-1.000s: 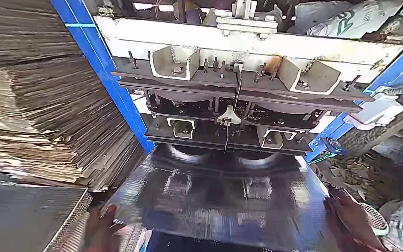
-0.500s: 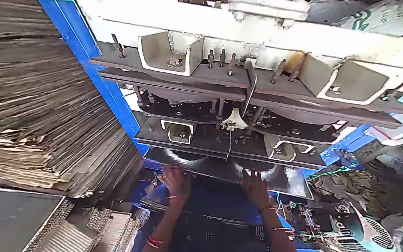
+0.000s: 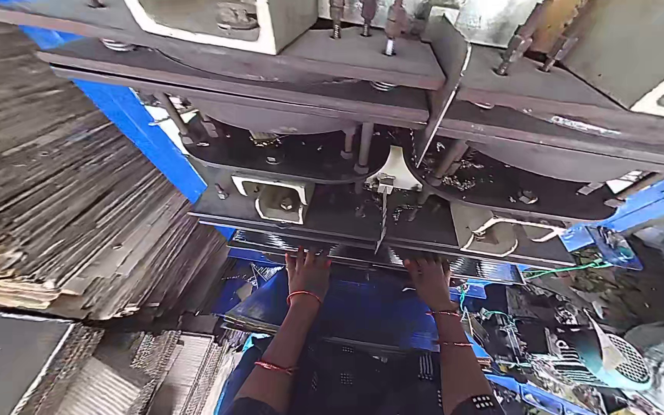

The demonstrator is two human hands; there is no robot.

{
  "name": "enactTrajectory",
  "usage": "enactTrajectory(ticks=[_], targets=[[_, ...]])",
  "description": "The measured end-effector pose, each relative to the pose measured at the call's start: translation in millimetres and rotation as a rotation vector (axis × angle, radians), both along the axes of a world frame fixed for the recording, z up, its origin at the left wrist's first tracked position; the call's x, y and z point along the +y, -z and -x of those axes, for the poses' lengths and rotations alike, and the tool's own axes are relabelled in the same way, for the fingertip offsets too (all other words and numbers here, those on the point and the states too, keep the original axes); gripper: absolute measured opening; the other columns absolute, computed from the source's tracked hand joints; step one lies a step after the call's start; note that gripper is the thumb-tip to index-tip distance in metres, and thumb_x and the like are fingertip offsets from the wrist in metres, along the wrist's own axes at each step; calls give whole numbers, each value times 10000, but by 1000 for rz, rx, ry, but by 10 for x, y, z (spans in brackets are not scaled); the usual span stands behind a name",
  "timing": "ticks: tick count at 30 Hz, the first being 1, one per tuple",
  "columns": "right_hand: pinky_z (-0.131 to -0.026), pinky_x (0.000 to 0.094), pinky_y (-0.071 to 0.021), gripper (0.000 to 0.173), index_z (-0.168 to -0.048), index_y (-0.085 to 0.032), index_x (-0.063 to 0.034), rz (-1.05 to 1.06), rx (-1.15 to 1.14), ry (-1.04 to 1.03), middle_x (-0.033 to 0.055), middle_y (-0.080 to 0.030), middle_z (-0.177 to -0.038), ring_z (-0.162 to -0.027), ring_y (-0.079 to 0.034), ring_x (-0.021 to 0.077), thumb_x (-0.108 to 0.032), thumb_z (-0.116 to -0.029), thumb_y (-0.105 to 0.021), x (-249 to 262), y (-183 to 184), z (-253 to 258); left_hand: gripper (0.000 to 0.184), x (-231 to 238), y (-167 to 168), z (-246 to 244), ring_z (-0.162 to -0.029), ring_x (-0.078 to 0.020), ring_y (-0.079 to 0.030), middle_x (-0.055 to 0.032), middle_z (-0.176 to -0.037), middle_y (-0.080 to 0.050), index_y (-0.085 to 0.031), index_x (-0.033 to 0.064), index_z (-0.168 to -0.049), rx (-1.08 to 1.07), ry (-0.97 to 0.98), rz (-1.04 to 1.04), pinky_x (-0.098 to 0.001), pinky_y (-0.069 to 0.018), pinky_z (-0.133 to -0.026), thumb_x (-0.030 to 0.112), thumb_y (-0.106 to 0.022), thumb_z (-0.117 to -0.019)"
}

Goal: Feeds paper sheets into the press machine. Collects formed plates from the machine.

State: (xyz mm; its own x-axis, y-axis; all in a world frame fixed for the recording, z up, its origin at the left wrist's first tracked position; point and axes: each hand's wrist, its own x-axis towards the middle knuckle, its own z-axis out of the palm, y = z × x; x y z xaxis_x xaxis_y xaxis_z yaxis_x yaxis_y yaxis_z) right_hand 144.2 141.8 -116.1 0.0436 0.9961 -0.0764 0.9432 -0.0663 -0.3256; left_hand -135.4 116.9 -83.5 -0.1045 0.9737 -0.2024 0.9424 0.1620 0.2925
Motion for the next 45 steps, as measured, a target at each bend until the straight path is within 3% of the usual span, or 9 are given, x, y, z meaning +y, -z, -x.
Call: enactTrajectory(ticks=[3,8,12,19,27,32,34,39,45], targets=[[-1263,604,-79,552,-1385,-639,-85,-17,16,10,182,-498,-1548,-1526,-315,382,-489,-1074,-427,-5,17,55,426,-16,15,21,-1565,-357,-219,-79,-1638,-389,-517,277,-1513,13,-31,14,-677,-21,-1232,297,-405,-1102],[-1252,635,-74,538,-1422,-617,-128,-6,53,12,150,-533,-1526,-1510,-351,372,-484,-1078,-407,-37,-35,165,398,-28,10,85,-1548,-382,-256,-117,-1611,-424,-567,232,-1470,-9,-59,-28,-689,-29,-1224,237,-428,-1097],[-1262,613,-47,534,-1457,-589,-157,8,84,16,135,-512,-1550,-1536,-307,356,-486,-1078,-407,-45,-46,203,380,-50,61,108,-1536,-397,-281,-137,-1586,-454,-587,222,-1446,-6,-68,-109,-712,-46,-1211,217,-443,-1094],[-1264,615,-47,563,-1435,-606,-127,6,101,-13,134,-513,-1549,-1531,-322,339,-508,-1077,-396,-32,-25,192,382,-88,111,120,-1526,-431,-286,-176,-1558,-481,-609,142,-1424,-4,-71,-193,-725,-33,-1204,238,-426,-1103],[-1269,594,-32,582,-1485,-557,-147,39,80,-14,121,-463,-1592,-1558,-268,324,-522,-1081,-371,-20,-56,258,384,-70,103,157,-1539,-405,-271,-162,-1575,-463,-590,168,-1446,-4,-97,-163,-705,-33,-1215,246,-437,-1103],[-1255,610,-126,564,-1404,-634,-116,11,51,-16,163,-608,-1441,-1452,-445,358,-512,-1075,-403,-12,-24,233,404,-67,16,124,-1529,-402,-295,-159,-1590,-444,-568,189,-1470,16,-87,-103,-695,-58,-1221,272,-427,-1101],[-1239,621,-160,552,-1394,-638,-97,-5,47,-27,189,-607,-1432,-1433,-461,382,-494,-1075,-427,-21,-16,249,406,-66,-17,136,-1523,-396,-309,-145,-1590,-447,-566,216,-1473,14,-97,-74,-688,-71,-1225,280,-432,-1095],[-1233,647,-129,521,-1404,-631,-101,-65,39,-44,202,-538,-1506,-1474,-395,407,-464,-1075,-452,-32,-21,242,404,-44,-1,139,-1563,-386,-207,-106,-1611,-427,-569,258,-1470,-25,-116,-85,-650,-15,-1244,261,-427,-1092],[-1241,639,-119,507,-1398,-640,-114,-123,71,-24,178,-557,-1495,-1479,-397,396,-459,-1067,-472,-69,-9,240,397,-68,14,163,-1545,-420,-242,-164,-1584,-449,-585,155,-1453,-40,-110,-141,-654,-42,-1241,219,-464,-1081]])
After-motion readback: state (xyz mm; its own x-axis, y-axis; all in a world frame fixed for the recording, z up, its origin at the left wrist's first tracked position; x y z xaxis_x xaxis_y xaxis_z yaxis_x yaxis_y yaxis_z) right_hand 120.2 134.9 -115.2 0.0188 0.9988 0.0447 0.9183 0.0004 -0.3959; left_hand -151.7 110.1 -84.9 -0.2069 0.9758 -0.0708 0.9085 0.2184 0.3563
